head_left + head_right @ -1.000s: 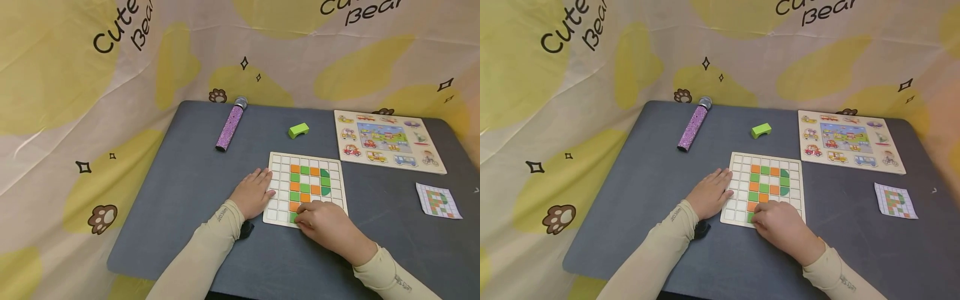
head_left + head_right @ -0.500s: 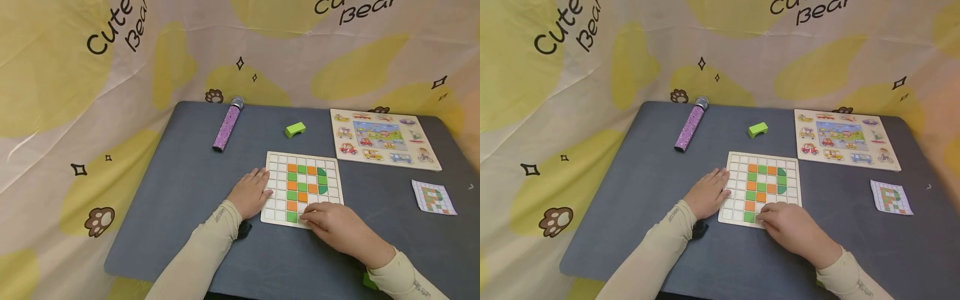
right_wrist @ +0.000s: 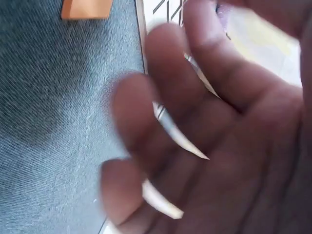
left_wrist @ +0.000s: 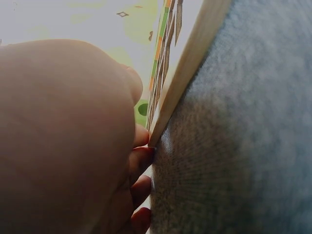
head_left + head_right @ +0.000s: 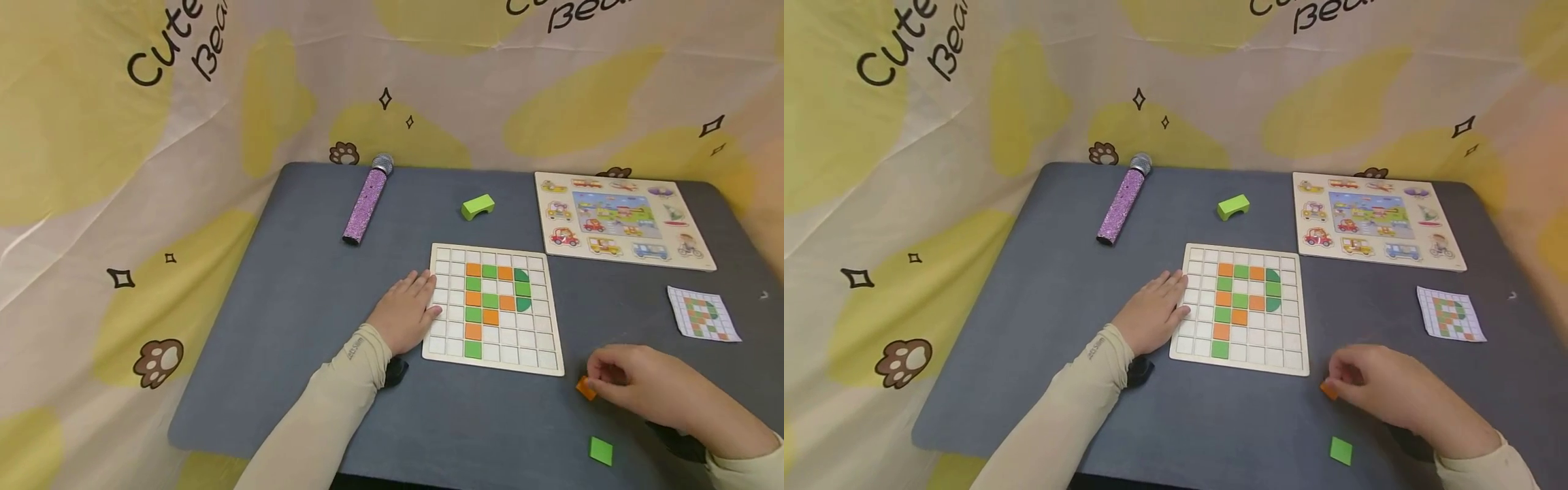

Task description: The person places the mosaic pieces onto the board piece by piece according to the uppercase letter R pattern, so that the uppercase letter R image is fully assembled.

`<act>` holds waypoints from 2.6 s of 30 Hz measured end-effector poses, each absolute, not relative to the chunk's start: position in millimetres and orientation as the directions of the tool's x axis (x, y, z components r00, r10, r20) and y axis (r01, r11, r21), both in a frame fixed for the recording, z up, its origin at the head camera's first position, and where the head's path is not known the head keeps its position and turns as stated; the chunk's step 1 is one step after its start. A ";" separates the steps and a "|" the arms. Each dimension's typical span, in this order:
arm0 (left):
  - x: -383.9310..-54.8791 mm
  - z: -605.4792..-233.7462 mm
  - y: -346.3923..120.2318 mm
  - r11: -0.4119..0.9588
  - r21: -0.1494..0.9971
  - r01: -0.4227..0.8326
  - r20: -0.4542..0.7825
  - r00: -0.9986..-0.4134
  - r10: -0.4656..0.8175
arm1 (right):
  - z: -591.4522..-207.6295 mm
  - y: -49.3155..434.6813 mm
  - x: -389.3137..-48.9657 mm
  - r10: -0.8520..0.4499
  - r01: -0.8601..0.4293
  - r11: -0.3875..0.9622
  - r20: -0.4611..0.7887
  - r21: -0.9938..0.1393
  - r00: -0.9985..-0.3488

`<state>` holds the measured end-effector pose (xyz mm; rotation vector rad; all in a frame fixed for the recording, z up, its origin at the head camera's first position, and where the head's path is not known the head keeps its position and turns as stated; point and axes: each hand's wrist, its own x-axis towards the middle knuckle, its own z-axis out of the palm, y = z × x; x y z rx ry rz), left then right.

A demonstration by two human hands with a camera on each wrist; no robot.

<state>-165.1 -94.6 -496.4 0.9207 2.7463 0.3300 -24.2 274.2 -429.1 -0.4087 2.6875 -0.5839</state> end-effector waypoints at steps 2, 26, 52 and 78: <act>-165.1 -495.9 -96.3 0.776 0.295 0.558 -0.140 -0.778 0.613 | -430.5 274.4 -17.7 -0.404 -0.227 0.855 -0.325 -0.467 -0.855; -163.8 -495.9 -95.3 0.771 0.327 0.546 -0.148 -0.777 0.612 | -443.0 236.0 5.2 -0.369 -0.292 0.926 -0.424 -0.238 -0.827; -164.9 -494.4 -94.8 0.767 0.332 0.549 -0.150 -0.772 0.618 | -423.8 208.9 -57.4 -0.385 -0.317 0.887 -0.159 -0.336 -0.909; -163.5 -495.9 -95.6 0.773 0.319 0.549 -0.159 -0.773 0.614 | -445.7 178.0 -105.3 -0.454 -0.384 0.868 -0.188 -0.315 -0.871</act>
